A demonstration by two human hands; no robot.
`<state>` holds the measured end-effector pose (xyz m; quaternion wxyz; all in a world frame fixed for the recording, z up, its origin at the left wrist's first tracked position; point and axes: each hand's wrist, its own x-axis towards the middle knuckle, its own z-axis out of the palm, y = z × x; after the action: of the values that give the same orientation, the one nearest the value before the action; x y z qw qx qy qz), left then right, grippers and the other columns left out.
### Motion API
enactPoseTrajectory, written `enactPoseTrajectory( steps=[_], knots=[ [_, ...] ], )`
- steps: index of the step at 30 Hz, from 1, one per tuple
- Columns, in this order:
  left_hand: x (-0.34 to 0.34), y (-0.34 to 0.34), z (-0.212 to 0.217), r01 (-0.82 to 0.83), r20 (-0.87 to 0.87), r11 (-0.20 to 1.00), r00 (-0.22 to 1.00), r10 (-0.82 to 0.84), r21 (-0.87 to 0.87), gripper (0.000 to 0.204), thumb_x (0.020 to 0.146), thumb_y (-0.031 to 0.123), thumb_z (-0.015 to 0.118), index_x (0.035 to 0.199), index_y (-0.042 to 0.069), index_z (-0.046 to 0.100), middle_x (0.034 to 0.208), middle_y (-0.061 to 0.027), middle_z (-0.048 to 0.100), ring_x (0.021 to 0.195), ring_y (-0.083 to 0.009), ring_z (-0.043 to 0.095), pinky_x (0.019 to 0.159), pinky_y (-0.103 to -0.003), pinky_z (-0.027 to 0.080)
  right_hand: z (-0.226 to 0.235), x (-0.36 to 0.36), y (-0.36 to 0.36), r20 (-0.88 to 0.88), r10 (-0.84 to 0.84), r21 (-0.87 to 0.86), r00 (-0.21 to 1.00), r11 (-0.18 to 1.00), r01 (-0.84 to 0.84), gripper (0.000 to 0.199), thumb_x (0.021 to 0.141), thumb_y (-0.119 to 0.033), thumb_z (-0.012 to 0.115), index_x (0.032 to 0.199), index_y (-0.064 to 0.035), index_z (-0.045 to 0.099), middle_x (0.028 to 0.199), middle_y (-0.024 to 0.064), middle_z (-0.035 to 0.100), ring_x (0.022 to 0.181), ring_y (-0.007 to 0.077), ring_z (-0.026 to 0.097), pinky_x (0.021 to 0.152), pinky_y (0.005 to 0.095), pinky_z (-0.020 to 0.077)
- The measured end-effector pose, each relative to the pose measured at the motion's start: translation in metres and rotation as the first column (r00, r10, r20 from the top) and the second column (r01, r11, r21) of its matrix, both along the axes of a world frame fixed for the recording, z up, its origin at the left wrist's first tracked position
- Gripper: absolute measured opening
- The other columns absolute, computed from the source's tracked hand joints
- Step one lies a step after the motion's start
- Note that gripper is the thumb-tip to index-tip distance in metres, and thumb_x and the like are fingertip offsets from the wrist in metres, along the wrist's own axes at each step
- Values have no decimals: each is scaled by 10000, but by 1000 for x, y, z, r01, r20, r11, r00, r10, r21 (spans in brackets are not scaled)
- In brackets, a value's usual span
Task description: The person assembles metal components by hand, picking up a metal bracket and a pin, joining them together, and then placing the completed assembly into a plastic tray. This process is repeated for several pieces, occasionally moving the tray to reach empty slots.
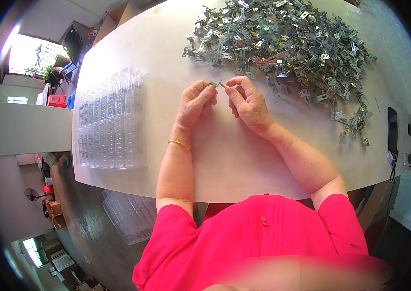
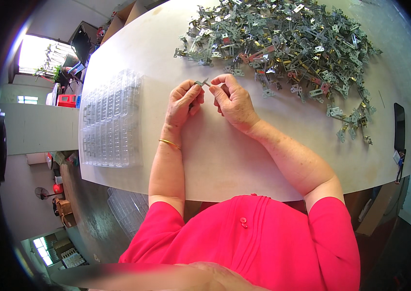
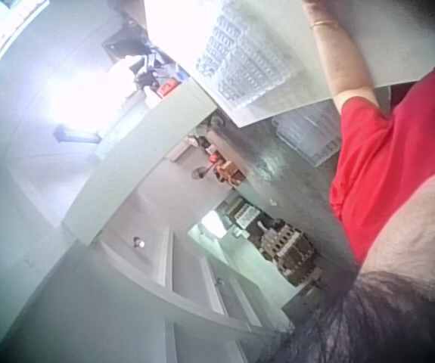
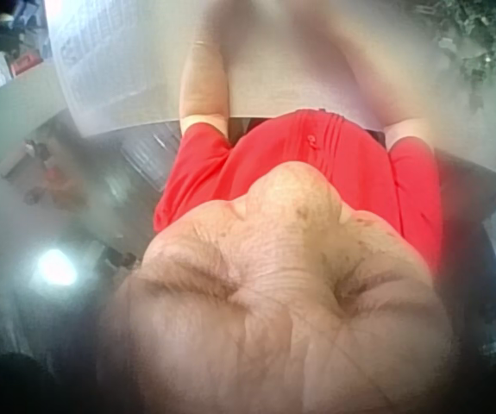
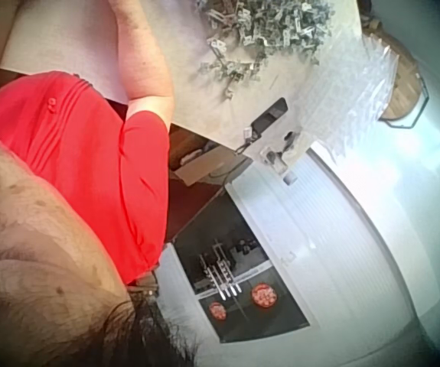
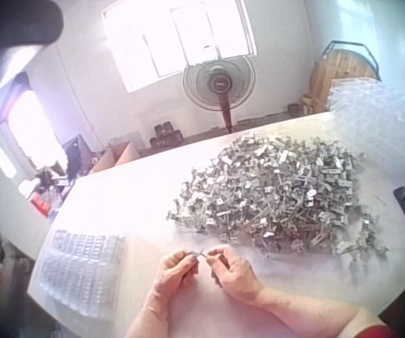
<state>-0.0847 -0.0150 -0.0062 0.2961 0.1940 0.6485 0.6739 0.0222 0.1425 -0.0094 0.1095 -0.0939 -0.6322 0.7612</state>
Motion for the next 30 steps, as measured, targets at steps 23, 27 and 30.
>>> enactPoseTrajectory(
  steps=[23, 27, 30],
  knots=[
    [4, -1, 7, 103, -12, 987, 994, -105, -121, 200, 964, 226, 637, 897, 38, 657, 692, -22, 605, 461, -47, 438, 418, -193, 324, -9, -6, 0, -261, -233, 150, 937, 949, 277, 72, 954, -139, 665, 977, -72, 655, 788, -28, 540, 654, 53, 475, 581, 225, 412],
    [-2, -7, 1, -17, 147, 995, 989, 3, 95, 221, 982, 231, 583, 892, 32, 622, 675, -66, 599, 397, -76, 402, 373, -211, 295, -10, -7, -1, -102, -116, 56, 988, 991, 122, 128, 980, -199, 648, 1002, -72, 649, 696, -32, 577, 635, 40, 516, 566, 222, 425],
    [-4, -7, 1, 8, 169, 990, 985, -32, 141, 227, 985, 234, 581, 896, 29, 622, 680, -69, 602, 401, -79, 405, 376, -206, 296, -8, -5, -1, -58, -88, 127, 994, 987, 95, 143, 981, -214, 645, 1016, -75, 653, 702, -22, 593, 631, 43, 530, 567, 226, 437]
  ],
)
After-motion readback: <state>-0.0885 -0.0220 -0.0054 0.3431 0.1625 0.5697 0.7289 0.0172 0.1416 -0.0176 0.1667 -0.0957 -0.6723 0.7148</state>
